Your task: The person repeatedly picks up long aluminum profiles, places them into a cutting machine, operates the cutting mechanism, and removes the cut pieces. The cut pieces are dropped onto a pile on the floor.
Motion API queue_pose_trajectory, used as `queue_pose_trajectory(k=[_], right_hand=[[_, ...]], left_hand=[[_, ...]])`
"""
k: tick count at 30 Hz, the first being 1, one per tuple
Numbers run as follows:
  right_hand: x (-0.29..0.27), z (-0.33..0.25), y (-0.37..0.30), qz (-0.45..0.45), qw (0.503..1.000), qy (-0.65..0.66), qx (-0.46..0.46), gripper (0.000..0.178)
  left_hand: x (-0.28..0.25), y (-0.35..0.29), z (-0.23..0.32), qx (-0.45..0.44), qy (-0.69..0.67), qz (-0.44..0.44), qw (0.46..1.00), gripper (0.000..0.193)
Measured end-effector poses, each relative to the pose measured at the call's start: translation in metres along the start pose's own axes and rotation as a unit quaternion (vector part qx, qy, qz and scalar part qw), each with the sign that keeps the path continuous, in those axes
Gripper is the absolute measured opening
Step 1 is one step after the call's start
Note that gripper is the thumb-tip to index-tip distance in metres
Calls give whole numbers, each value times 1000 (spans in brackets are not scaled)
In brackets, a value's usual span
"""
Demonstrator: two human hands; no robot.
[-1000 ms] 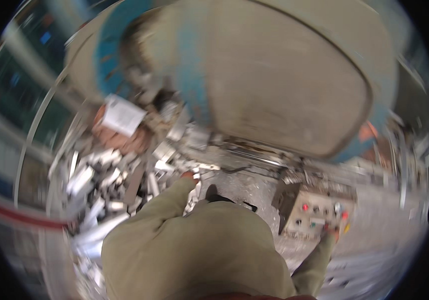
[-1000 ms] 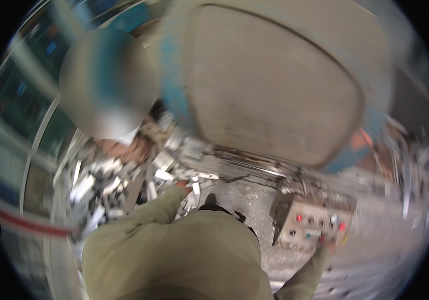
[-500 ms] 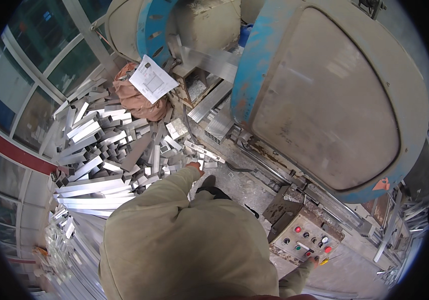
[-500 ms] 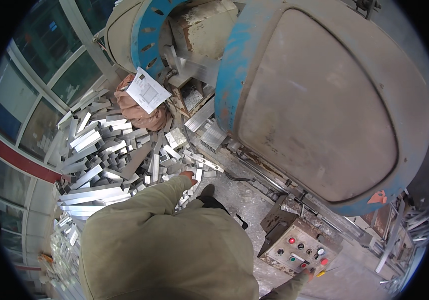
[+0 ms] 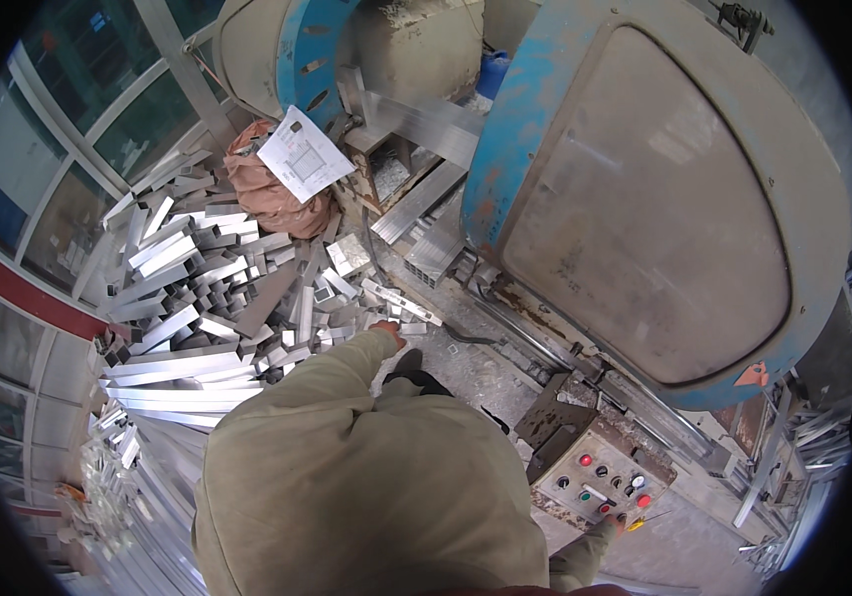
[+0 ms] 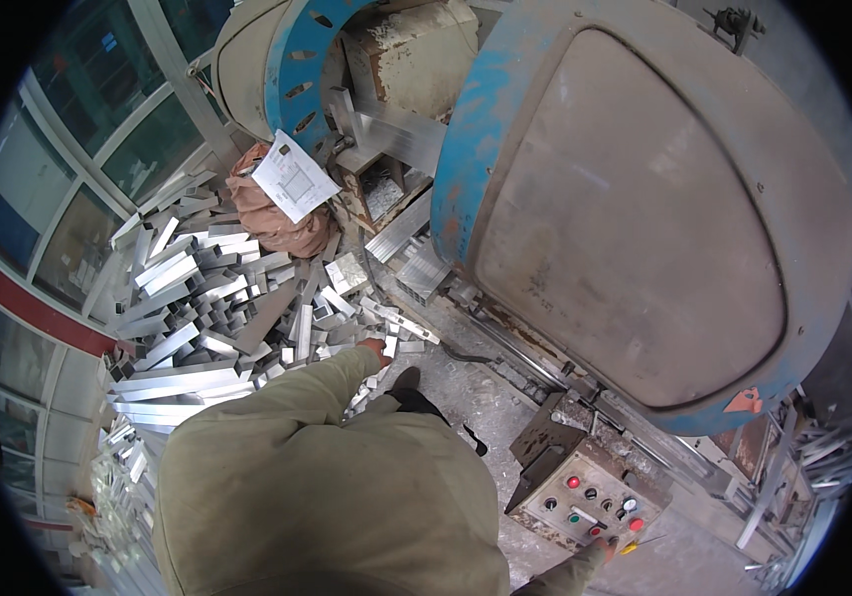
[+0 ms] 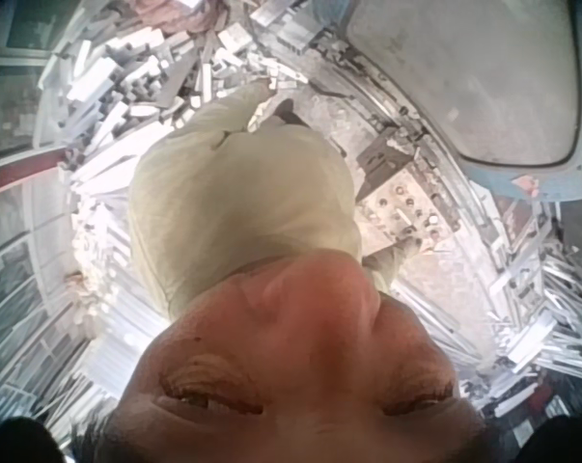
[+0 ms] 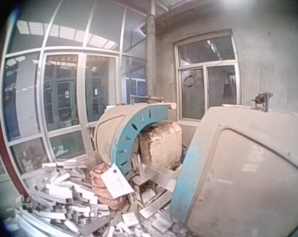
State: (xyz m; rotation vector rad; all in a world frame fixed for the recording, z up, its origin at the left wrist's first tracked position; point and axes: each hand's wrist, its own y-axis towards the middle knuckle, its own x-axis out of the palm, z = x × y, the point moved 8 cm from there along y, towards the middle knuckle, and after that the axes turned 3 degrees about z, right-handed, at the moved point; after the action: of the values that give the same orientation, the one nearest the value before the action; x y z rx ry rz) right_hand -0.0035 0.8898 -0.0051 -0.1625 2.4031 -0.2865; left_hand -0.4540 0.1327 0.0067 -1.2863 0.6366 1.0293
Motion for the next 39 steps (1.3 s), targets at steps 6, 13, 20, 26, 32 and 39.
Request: queue_pose_trajectory(k=[6, 13, 20, 26, 32, 39], right_hand=[[-12, -14, -6, 18, 999, -34, -27, 70], [-11, -23, -23, 10, 1000, -25, 3, 70], [-12, -34, -31, -5, 1000, -12, -8, 70], [-12, -32, -36, -5, 1000, 9, 1, 67], [-9, -28, -42, -15, 999, 40, 9, 64], [-3, -25, -43, -50, 987, 147, 40, 60]], left_hand=[[2, 0, -1, -1, -8, -22, 1000, 53], [10, 5, -6, 11, -7, -18, 1000, 54], [7, 0, -6, 2, -9, -29, 1000, 54], [8, 1, -6, 6, -13, -25, 1000, 55], [12, 0, -9, 12, -15, -18, 1000, 53], [4, -10, -4, -7, -32, -28, 999, 56]])
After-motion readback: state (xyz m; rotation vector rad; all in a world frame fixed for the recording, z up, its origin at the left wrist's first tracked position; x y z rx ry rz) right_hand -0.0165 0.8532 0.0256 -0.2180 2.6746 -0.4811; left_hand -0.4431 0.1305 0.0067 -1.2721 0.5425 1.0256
